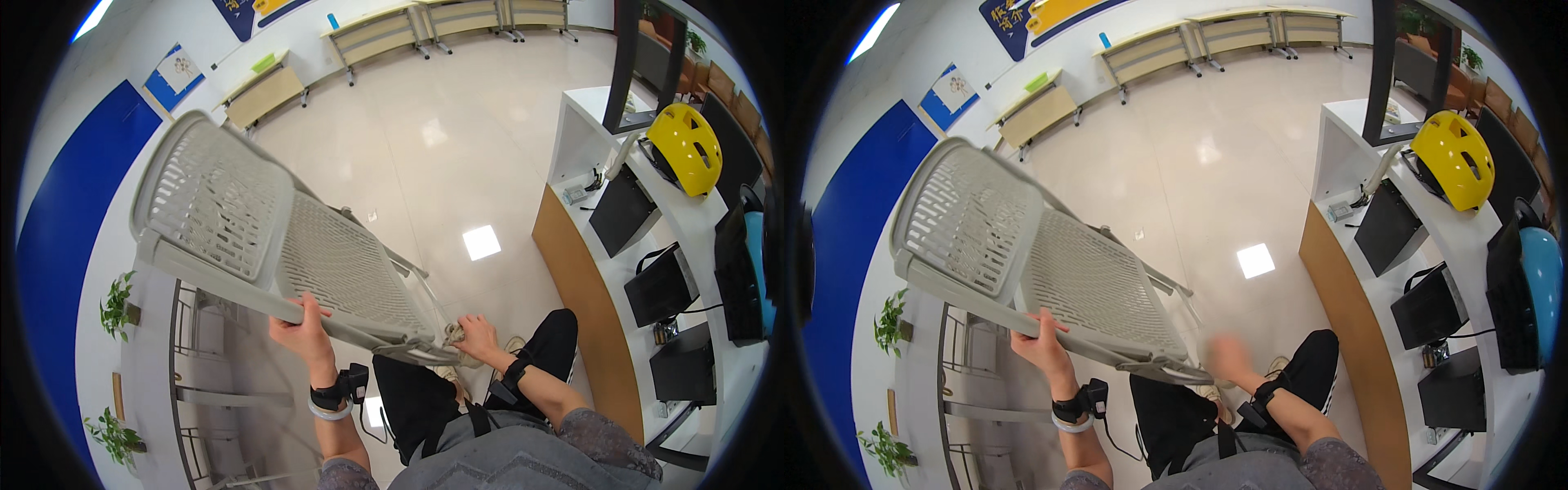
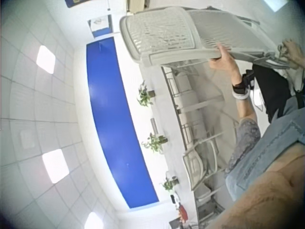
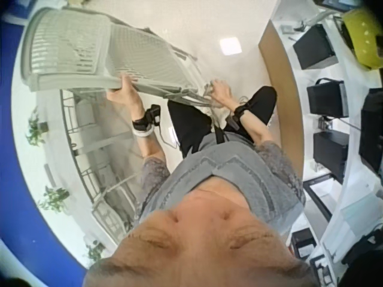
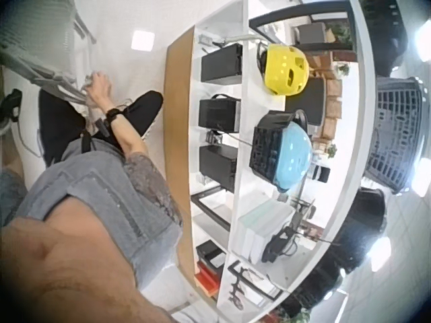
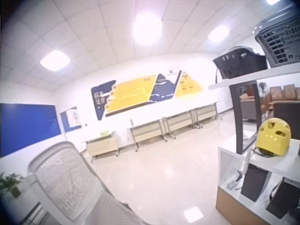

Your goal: The person wipes the legs, frame, and backrest of a plastic chair using a cloth.

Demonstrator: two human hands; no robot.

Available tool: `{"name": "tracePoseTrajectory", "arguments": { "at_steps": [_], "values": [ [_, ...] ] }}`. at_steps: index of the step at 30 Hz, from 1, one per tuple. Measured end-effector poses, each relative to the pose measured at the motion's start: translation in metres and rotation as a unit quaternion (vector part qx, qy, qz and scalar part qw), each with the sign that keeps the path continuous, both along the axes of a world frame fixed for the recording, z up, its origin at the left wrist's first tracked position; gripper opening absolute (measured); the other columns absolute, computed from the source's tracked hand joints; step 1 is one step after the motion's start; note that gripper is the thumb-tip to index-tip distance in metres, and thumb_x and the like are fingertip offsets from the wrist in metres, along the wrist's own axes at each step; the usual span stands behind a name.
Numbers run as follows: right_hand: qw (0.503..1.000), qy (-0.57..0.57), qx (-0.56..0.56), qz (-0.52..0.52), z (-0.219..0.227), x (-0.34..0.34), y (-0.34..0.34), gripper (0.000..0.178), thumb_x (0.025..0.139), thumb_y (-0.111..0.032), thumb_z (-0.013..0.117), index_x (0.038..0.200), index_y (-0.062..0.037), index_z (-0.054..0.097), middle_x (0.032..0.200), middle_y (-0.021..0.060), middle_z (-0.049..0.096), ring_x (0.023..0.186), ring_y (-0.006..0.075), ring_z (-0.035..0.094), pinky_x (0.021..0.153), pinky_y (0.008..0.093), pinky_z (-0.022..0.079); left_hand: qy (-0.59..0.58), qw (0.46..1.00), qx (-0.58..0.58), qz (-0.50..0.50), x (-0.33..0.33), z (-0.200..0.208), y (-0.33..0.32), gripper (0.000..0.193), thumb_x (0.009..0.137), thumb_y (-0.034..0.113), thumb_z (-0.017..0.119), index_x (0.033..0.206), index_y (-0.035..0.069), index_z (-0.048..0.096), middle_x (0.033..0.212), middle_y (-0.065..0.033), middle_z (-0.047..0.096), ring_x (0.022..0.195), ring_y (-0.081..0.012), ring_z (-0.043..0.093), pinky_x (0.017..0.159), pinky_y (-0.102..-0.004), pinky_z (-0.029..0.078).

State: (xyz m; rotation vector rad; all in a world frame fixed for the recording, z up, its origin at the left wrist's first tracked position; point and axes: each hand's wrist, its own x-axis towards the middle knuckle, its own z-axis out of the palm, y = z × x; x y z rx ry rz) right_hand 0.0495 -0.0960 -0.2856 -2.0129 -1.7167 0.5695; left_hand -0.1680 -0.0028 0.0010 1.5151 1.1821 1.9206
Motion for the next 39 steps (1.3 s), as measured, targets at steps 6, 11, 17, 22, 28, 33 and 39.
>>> {"name": "tracePoseTrajectory", "arguments": {
  "at_steps": [6,11,17,22,28,33,39],
  "values": [
    [0.971,0.032,0.218,-0.093,0.057,0.045,0.026,0.044,0.065,-0.029,0.077,0.099,-0.008,0.06,0.097,0.0098,0.059,0.093,0.0312,0.056,0.078,0.0437,0.049,0.081,0.991,-0.004,-0.102,0.014,-0.006,-0.025,0.018,0.083,-0.001,0.064,0.072,0.002,0.05,0.06,-0.0033,0.052,0.045,-0.0117,0.053,0.045,-0.0245,0.041],
    [0.946,0.068,0.295,-0.12,0.162,0.081,0.042,0.048,0.069,-0.029,0.076,0.107,-0.0074,0.059,0.098,0.0111,0.06,0.094,0.0322,0.057,0.08,0.0421,0.048,0.148,0.983,0.058,-0.089,0.028,-0.024,-0.027,0.02,0.069,0.004,0.072,0.062,0.006,0.053,0.061,-0.0044,0.054,0.057,-0.0209,0.053,0.06,-0.0325,0.043],
    [0.929,0.133,0.343,-0.035,0.275,0.092,0.046,0.056,0.074,-0.023,0.075,0.123,-0.0084,0.055,0.102,0.0134,0.065,0.096,0.0275,0.064,0.085,0.0364,0.05,0.183,0.977,0.1,-0.041,0.025,-0.023,-0.047,0.02,0.06,0.007,0.07,0.057,0.008,0.051,0.058,-0.005,0.052,0.057,-0.026,0.052,0.063,-0.0373,0.042],
    [0.928,0.175,0.328,-0.001,0.318,0.085,0.063,0.061,0.071,-0.02,0.076,0.127,-0.0129,0.052,0.101,0.0125,0.063,0.09,0.0289,0.063,0.081,0.0385,0.051,0.225,0.947,0.217,-0.073,0.029,-0.03,-0.083,0.018,0.057,0.008,0.07,0.058,0.008,0.051,0.054,-0.0028,0.048,0.051,-0.0246,0.048,0.057,-0.0334,0.037],
    [0.914,0.155,0.367,0.078,0.419,0.087,0.071,0.096,0.07,-0.022,0.076,0.151,-0.0209,0.025,0.099,0.015,0.065,0.089,0.0308,0.066,0.083,0.0352,0.051,0.206,0.952,0.206,-0.093,0.03,-0.027,-0.083,0.015,0.055,0.007,0.069,0.059,0.01,0.055,0.053,-0.0003,0.046,0.047,-0.0201,0.043,0.053,-0.031,0.032],
    [0.901,-0.074,0.387,0.18,0.489,0.072,0.109,0.11,0.066,-0.023,0.074,0.154,-0.0302,0.008,0.088,0.0143,0.064,0.079,0.0327,0.064,0.076,0.0379,0.05,0.203,0.952,0.205,-0.099,0.018,-0.022,-0.083,0.015,0.054,0.006,0.067,0.056,0.01,0.052,0.052,-0.0005,0.048,0.047,-0.0217,0.046,0.055,-0.0307,0.034],
    [0.944,-0.162,0.193,0.214,0.525,0.034,0.141,0.112,0.064,-0.023,0.073,0.154,-0.0327,0.007,0.112,0.0204,0.063,0.075,0.0342,0.06,0.078,0.0411,0.048,0.177,0.963,0.152,-0.133,-0.01,-0.046,-0.073,0.02,0.056,0.002,0.067,0.052,0.007,0.048,0.05,-0.0033,0.049,0.046,-0.0213,0.05,0.052,-0.0302,0.04]
  ]
}}
